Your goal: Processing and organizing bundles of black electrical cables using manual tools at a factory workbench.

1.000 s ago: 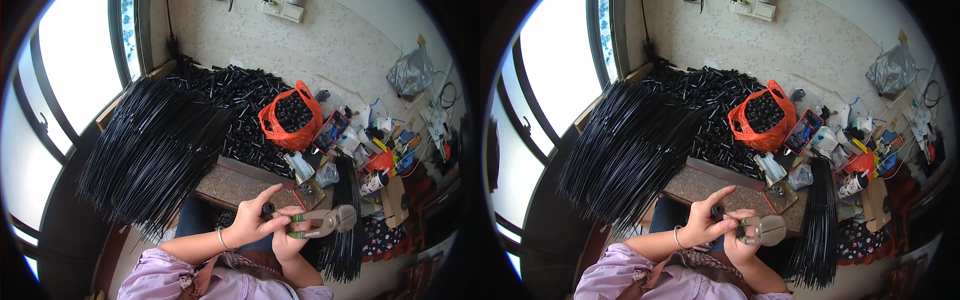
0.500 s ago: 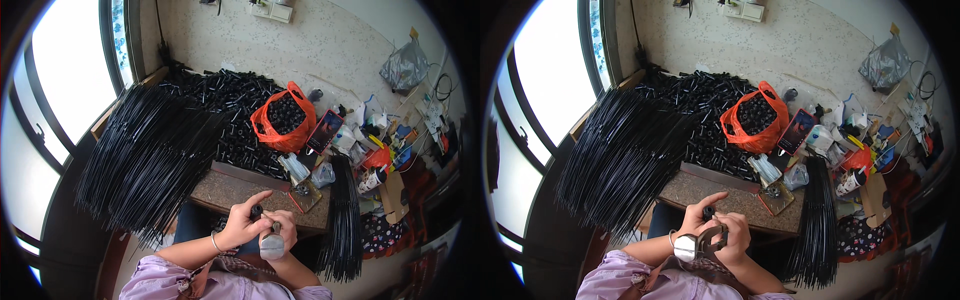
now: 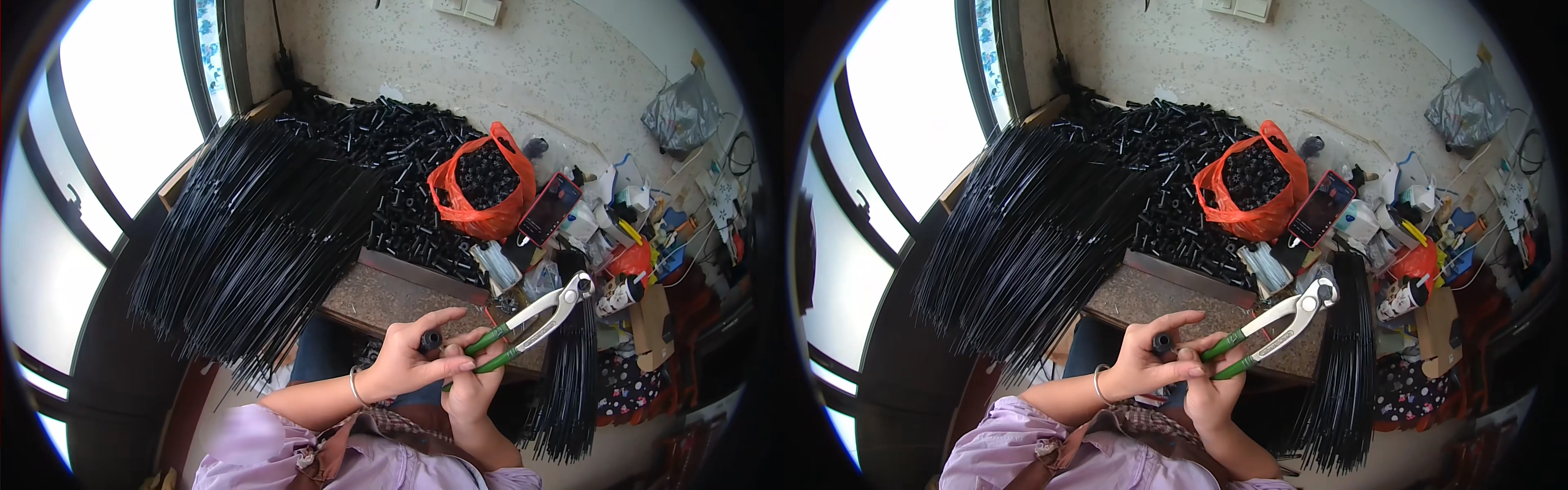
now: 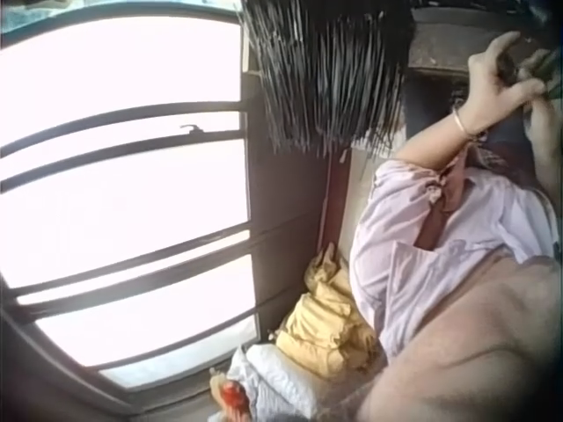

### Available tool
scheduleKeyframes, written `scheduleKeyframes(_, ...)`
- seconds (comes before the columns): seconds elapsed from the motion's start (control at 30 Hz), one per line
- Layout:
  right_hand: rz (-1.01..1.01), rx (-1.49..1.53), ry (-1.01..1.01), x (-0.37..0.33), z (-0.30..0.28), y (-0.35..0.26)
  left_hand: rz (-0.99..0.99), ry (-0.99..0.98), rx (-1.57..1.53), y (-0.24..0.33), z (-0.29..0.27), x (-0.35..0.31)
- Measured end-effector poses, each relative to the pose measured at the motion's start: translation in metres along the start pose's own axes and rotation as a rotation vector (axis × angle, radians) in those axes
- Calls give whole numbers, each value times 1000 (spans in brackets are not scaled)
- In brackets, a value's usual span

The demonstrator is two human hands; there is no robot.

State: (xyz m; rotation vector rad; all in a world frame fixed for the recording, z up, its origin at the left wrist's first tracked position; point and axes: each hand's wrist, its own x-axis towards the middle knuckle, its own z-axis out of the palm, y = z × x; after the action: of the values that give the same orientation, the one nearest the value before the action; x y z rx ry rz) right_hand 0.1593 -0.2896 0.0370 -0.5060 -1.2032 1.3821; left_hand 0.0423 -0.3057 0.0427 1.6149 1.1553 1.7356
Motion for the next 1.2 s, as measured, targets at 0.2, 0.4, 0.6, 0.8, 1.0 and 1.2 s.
scheduleKeyframes(0.2,26,34,-3,1,0,1,-12,-15,21,-1,-2,1)
scheduleKeyframes(0.4,-100,-53,4,5,-2,3,-29,17,104,3,2,1)
scheduleKeyframes(0.6,-347,-208,-329,34,-27,12,27,-179,-97,-3,-8,2)
scheduleKeyframes(0.8,543,-28,-350,21,-26,-35,-20,-92,-65,22,-38,12)
scheduleKeyframes(1.0,786,-611,-802,-6,-44,-50,-36,-114,-206,11,-64,20)
scheduleKeyframes(1.2,799,-127,-792,-4,-47,-48,28,1,-18,26,-54,16)
